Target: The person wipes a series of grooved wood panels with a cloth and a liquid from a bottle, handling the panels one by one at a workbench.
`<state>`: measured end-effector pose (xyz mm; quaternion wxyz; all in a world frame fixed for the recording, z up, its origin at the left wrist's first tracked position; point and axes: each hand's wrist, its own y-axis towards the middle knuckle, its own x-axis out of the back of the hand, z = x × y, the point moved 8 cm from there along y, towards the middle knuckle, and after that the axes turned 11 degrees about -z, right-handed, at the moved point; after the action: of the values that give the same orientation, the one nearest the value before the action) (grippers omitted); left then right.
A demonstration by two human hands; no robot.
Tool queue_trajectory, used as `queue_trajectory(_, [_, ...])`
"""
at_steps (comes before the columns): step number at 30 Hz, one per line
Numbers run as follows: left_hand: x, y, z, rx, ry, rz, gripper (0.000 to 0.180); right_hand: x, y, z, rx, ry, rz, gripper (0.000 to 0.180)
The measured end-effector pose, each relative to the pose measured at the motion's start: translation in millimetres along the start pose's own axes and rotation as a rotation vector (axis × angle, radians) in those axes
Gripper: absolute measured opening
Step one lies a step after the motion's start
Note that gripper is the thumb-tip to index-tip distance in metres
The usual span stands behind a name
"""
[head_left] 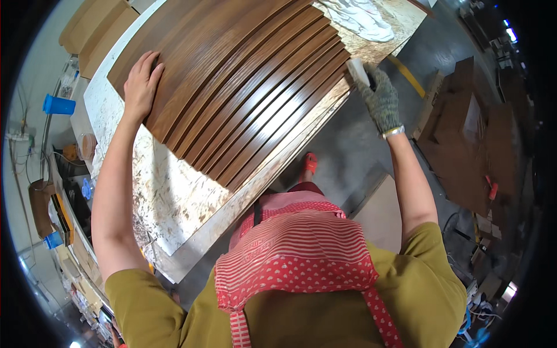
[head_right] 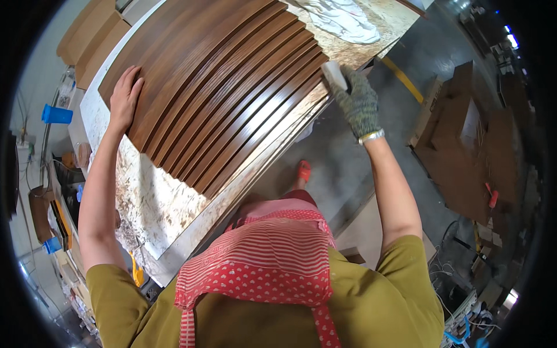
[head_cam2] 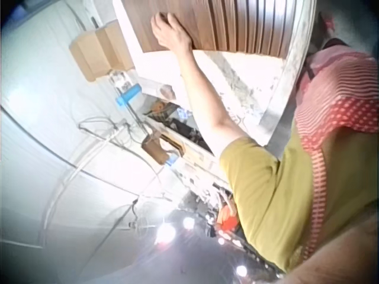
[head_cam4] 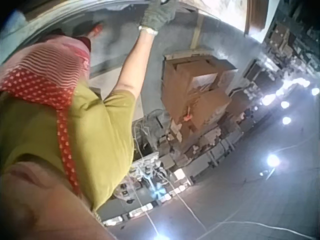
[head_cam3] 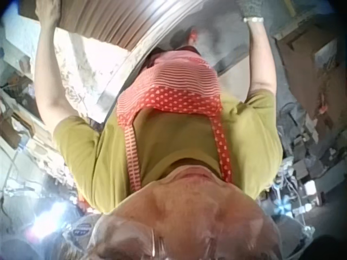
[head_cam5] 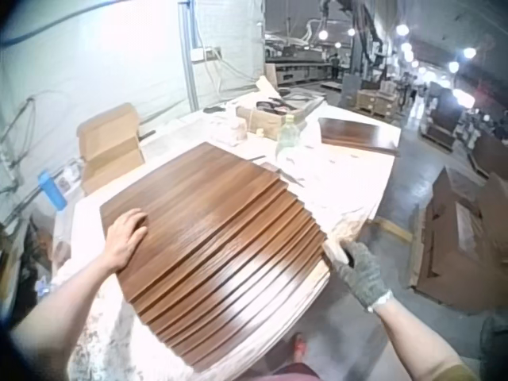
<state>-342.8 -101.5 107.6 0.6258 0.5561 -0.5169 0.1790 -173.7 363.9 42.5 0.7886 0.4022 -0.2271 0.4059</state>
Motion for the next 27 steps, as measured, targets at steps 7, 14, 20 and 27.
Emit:
queue_trajectory(7, [3.1,0.2,-2.5,0.043,-0.002,0.031,0.041,-15.8,27.7,0.1,0.113,-0.185,-0.017,0.046])
queue_trajectory(14, [0.3,-1.9,13.4,-0.034,-0.016,-0.079,0.040,-34.7,-78.3,136.4,0.376,-0.008,0.143,0.042])
queue_trajectory(20, [-3.3,9.3,-10.4,-0.028,-0.063,-0.047,0.042,-78.2,-188.1,244.5,0.523,0.316,0.502,0.042])
queue_trajectory(27, [1.7,-3.5,14.1,-0.004,-0.037,-0.088,0.039,-29.2,-90.4,180.4,0.395,0.166,0.239,0.042])
